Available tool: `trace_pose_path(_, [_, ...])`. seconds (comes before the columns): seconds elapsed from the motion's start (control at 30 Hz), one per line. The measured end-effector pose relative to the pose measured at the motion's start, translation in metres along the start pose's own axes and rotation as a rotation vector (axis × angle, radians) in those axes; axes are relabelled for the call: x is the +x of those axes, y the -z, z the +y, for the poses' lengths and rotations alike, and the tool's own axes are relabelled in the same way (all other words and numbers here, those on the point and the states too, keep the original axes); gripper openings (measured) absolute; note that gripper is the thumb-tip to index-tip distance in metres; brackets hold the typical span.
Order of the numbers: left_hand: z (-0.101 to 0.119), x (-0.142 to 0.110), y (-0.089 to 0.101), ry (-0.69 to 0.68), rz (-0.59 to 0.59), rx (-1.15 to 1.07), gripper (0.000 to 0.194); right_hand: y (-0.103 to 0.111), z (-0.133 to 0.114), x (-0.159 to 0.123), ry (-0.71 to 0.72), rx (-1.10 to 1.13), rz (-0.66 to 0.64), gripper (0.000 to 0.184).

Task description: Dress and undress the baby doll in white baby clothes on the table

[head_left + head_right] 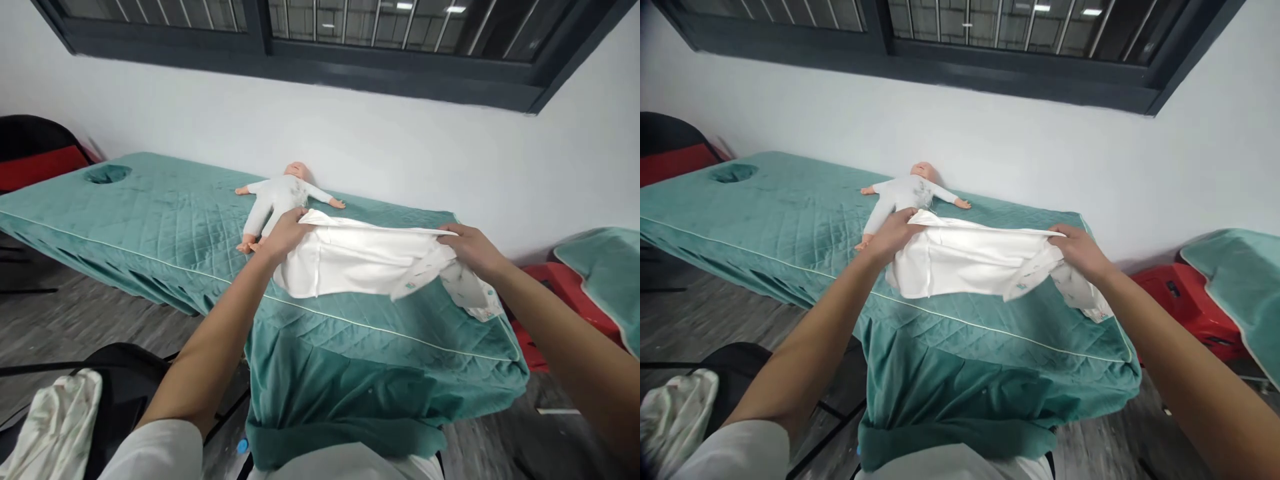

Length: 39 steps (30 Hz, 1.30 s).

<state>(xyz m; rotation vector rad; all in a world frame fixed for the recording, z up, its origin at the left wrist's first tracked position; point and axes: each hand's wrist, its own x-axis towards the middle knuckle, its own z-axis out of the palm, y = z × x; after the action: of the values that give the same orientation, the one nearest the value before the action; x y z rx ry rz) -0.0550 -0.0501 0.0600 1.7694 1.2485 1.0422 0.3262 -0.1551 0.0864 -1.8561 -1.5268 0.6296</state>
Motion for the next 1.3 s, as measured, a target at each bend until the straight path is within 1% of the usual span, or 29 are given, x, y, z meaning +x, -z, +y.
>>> trace_pose_path(0.07, [-0.02, 0.012, -0.006, 0.044, -0.052, 0.107, 0.022, -0.005, 0.016, 0.015, -0.108, 0.003, -0.135, 0.022])
trace_pose_path(0.1, [-0.03, 0.019, -0.011, 0.062, -0.05, 0.2, 0.023, -0.008, 0.021, 0.025, -0.115, -0.045, -0.194, 0.021])
trace_pose_path(0.13, [-0.038, 0.024, -0.018, 0.076, -0.033, 0.313, 0.023, -0.013, 0.026, 0.036, -0.091, -0.132, -0.226, 0.02])
trace_pose_path(0.17, [-0.044, 0.029, -0.028, 0.083, 0.006, 0.438, 0.023, -0.02, 0.029, 0.048, -0.046, -0.243, -0.225, 0.02])
trace_pose_path(0.23, [-0.052, 0.032, -0.054, 0.043, 0.115, 0.677, 0.025, -0.042, 0.033, 0.067, 0.033, -0.456, -0.16, 0.024])
trace_pose_path(0.27, [-0.053, 0.03, -0.069, -0.014, 0.165, 0.763, 0.028, -0.058, 0.033, 0.073, 0.056, -0.539, -0.097, 0.028])
trace_pose_path(0.3, [-0.054, 0.027, -0.086, -0.09, 0.18, 0.809, 0.033, -0.075, 0.031, 0.077, 0.07, -0.585, -0.034, 0.034])
trace_pose_path(0.33, [-0.054, 0.022, -0.102, -0.16, 0.152, 0.816, 0.036, -0.094, 0.029, 0.078, 0.094, -0.612, 0.023, 0.037])
trace_pose_path(0.37, [-0.055, 0.016, -0.118, -0.221, 0.093, 0.798, 0.037, -0.114, 0.026, 0.076, 0.162, -0.649, 0.095, 0.038])
trace_pose_path(0.4, [-0.056, 0.011, -0.133, -0.27, 0.009, 0.765, 0.037, -0.134, 0.023, 0.072, 0.244, -0.659, 0.09, 0.038])
trace_pose_path(0.43, [-0.058, 0.007, -0.145, -0.29, -0.067, 0.732, 0.035, -0.153, 0.02, 0.067, 0.292, -0.635, 0.024, 0.037])
trace_pose_path(0.47, [-0.061, 0.005, -0.155, -0.285, -0.116, 0.715, 0.033, -0.17, 0.017, 0.062, 0.288, -0.605, -0.038, 0.036])
trace_pose_path(0.5, [-0.064, 0.005, -0.162, -0.271, -0.149, 0.71, 0.032, -0.185, 0.015, 0.057, 0.272, -0.599, -0.065, 0.034])
trace_pose_path(0.53, [-0.068, 0.007, -0.167, -0.248, -0.158, 0.718, 0.032, -0.196, 0.014, 0.055, 0.234, -0.599, -0.064, 0.036])
trace_pose_path(0.6, [-0.076, 0.014, -0.169, -0.198, -0.134, 0.757, 0.035, -0.21, 0.014, 0.055, 0.099, -0.63, -0.009, 0.045])
trace_pose_path(0.67, [-0.081, 0.025, -0.166, -0.128, -0.101, 0.792, 0.041, -0.215, 0.015, 0.061, -0.055, -0.671, 0.039, 0.056])
trace_pose_path(0.7, [-0.082, 0.03, -0.163, -0.085, -0.093, 0.803, 0.043, -0.215, 0.016, 0.066, -0.11, -0.689, 0.049, 0.06])
trace_pose_path(0.77, [-0.08, 0.039, -0.158, -0.011, -0.086, 0.811, 0.05, -0.213, 0.018, 0.076, -0.151, -0.709, 0.071, 0.064])
trace_pose_path(0.83, [-0.077, 0.046, -0.154, 0.012, -0.076, 0.814, 0.055, -0.209, 0.02, 0.085, -0.11, -0.712, 0.133, 0.064])
trace_pose_path(0.9, [-0.075, 0.052, -0.153, -0.007, -0.056, 0.827, 0.058, -0.206, 0.025, 0.091, -0.049, -0.711, 0.202, 0.064])
trace_pose_path(0.97, [-0.076, 0.06, -0.156, -0.03, -0.049, 0.843, 0.059, -0.204, 0.032, 0.097, -0.015, -0.695, 0.237, 0.064])
trace_pose_path(1.13, [-0.086, 0.089, -0.168, -0.042, -0.072, 0.852, 0.059, -0.2, 0.047, 0.127, -0.003, -0.583, 0.248, 0.06])
trace_pose_path(1.2, [-0.089, 0.105, -0.173, -0.041, -0.065, 0.851, 0.059, -0.197, 0.049, 0.143, 0.0, -0.571, 0.241, 0.059])
trace_pose_path(1.3, [-0.094, 0.126, -0.18, -0.043, -0.052, 0.85, 0.059, -0.194, 0.048, 0.162, -0.034, -0.581, 0.207, 0.061])
